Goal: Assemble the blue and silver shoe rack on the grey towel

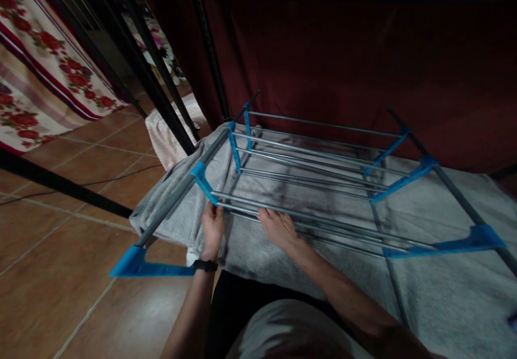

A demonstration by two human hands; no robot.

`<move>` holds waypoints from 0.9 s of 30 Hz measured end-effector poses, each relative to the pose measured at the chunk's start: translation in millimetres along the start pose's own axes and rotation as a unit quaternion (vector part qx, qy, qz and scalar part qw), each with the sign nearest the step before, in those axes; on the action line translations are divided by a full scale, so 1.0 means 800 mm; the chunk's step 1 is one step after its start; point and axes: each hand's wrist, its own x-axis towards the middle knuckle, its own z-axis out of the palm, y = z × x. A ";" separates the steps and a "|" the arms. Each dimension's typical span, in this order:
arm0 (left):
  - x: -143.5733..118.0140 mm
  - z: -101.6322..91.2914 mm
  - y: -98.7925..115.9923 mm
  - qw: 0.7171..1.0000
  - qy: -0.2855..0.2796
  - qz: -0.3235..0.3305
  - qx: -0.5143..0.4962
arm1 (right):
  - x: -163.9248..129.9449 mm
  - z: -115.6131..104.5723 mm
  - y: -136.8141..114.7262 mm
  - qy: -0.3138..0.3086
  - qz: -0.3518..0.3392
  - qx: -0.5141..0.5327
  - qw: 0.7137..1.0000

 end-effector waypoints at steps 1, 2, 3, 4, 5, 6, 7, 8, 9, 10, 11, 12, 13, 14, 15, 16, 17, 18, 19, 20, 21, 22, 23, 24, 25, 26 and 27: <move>-0.001 0.000 0.001 1.000 0.001 0.001 -0.001 | 0.000 0.000 -0.001 -0.001 -0.005 0.000 1.000; -0.001 0.001 0.002 1.000 -0.001 0.002 0.000 | 0.000 0.001 -0.001 -0.001 -0.008 0.000 1.000; -0.002 0.000 0.003 1.000 -0.004 0.004 0.003 | 0.000 0.002 -0.001 -0.002 -0.008 0.001 1.000; -0.002 0.000 0.004 1.000 -0.009 0.006 0.008 | 0.001 0.004 -0.001 -0.002 -0.006 0.002 1.000; -0.002 0.000 0.004 1.000 -0.012 0.008 0.014 | 0.001 0.005 -0.001 -0.001 -0.002 0.004 1.000; -0.002 -0.001 0.005 1.000 -0.011 0.009 0.020 | 0.002 0.006 -0.001 0.001 0.000 0.007 1.000; -0.003 -0.001 0.006 1.000 -0.009 0.009 0.026 | 0.002 0.007 0.000 0.004 0.001 0.011 1.000; -0.003 -0.001 0.006 0.999 -0.005 0.008 0.031 | 0.003 0.007 0.000 0.006 0.000 0.015 1.000; -0.003 -0.001 0.006 0.999 -0.002 0.007 0.034 | 0.003 0.007 0.000 0.009 -0.002 0.019 1.000; -0.003 -0.001 0.006 0.999 0.001 0.006 0.036 | 0.003 0.008 0.001 0.011 -0.003 0.022 1.000; -0.003 0.000 0.006 0.999 0.003 0.004 0.037 | 0.003 0.008 0.001 0.012 -0.003 0.023 1.000; -0.003 0.000 0.006 0.999 0.005 0.002 0.038 | 0.003 0.008 0.001 0.011 -0.002 0.024 1.000; -0.004 0.000 0.006 0.999 0.006 0.000 0.037 | 0.003 0.007 0.001 0.010 -0.001 0.024 1.000; -0.004 0.000 0.006 0.999 0.007 -0.002 0.035 | 0.003 0.007 0.001 0.008 0.000 0.024 1.000; -0.004 0.000 0.007 0.999 0.005 -0.003 0.033 | 0.003 0.007 0.001 0.006 0.001 0.024 1.000; -0.004 0.000 0.007 0.999 0.003 -0.003 0.032 | 0.003 0.007 0.001 0.004 0.000 0.024 1.000; -0.004 0.000 0.008 0.999 0.000 -0.004 0.032 | 0.003 0.007 0.001 0.005 -0.001 0.026 1.000; -0.004 -0.001 0.010 0.999 -0.004 -0.005 0.034 | 0.004 0.007 0.001 0.005 -0.002 0.027 1.000; -0.004 -0.001 0.011 0.999 -0.007 -0.008 0.036 | 0.004 0.007 0.001 0.005 -0.001 0.028 1.000; -0.004 -0.001 0.012 0.999 -0.007 -0.011 0.037 | 0.005 0.007 0.002 0.003 0.001 0.030 1.000; -0.003 -0.001 0.013 0.999 -0.006 -0.013 0.037 | 0.005 0.007 0.002 0.001 0.003 0.031 1.000; -0.003 0.000 0.013 0.999 -0.004 -0.014 0.035 | 0.006 0.007 0.003 -0.003 0.006 0.033 0.999; -0.002 0.000 0.013 0.999 -0.004 -0.014 0.032 | 0.007 0.006 0.004 -0.007 0.008 0.035 0.999; -0.001 0.000 0.012 0.999 -0.004 -0.014 0.032 | 0.007 0.005 0.004 -0.012 0.010 0.037 0.999; -0.001 0.001 0.012 0.999 -0.005 -0.013 0.036 | 0.008 0.005 0.004 -0.017 0.010 0.039 0.999; -0.001 0.001 0.010 0.999 -0.007 -0.011 0.043 | 0.008 0.004 0.004 -0.021 0.011 0.040 0.999; 0.000 0.001 0.009 0.999 -0.010 -0.010 0.051 | 0.008 0.003 0.004 -0.025 0.012 0.040 0.999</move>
